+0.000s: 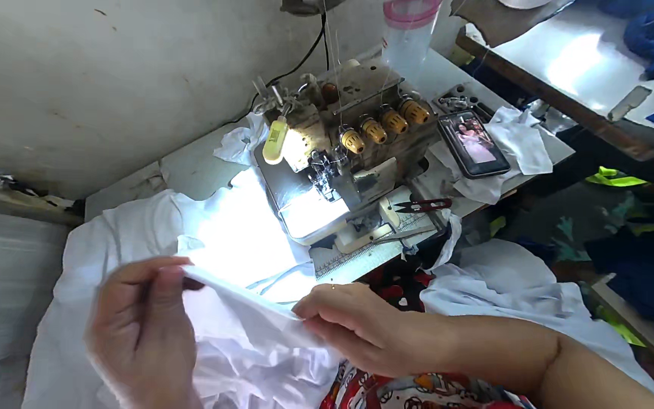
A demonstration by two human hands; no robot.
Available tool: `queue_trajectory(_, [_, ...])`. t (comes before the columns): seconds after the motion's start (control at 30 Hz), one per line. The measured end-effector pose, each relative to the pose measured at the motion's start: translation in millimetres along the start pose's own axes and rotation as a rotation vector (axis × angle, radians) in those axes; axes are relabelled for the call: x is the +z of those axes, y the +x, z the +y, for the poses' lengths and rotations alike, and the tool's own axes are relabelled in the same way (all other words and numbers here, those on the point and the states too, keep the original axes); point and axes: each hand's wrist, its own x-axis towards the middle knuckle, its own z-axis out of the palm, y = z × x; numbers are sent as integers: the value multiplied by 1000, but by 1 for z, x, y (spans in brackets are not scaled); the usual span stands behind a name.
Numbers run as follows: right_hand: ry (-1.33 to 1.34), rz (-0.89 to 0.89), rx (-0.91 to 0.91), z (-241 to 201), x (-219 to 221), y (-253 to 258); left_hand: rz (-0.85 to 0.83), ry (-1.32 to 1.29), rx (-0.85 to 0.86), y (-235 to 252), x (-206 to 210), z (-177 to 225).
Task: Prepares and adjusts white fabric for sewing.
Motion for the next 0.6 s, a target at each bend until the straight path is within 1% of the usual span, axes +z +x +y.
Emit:
queue_trajectory(0.07, [-19, 71, -81, -11, -6, 13, 135, 23, 218, 20, 13, 4])
queue_trajectory(0.1, [-7, 108, -83, -8, -8, 15, 174, 63, 293, 29, 24, 5])
queue_trajectory(0.13, [12, 139, -58, 2, -11, 13, 185, 102, 330, 35, 37, 2])
queue_trajectory(0.17, [30, 157, 3, 16, -15, 7, 156, 120, 323, 39, 53, -7])
queue_trajectory(0.2, [37, 171, 84, 32, -20, -3, 96, 110, 279, 39, 69, -18])
queue_trajectory(0.27, [29, 227, 279, 63, -30, -28, -60, 100, 149, 36, 100, -40])
queue_trajectory(0.33, [-45, 305, 406, 81, -40, -51, -149, 96, 63, 28, 123, -51])
queue_trajectory(0.43, [-27, 385, 450, 88, -51, -68, -203, 57, 13, 20, 141, -57])
queue_trajectory(0.6, [253, 351, 521, 84, -55, -63, -178, 18, -66, 23, 148, -57])
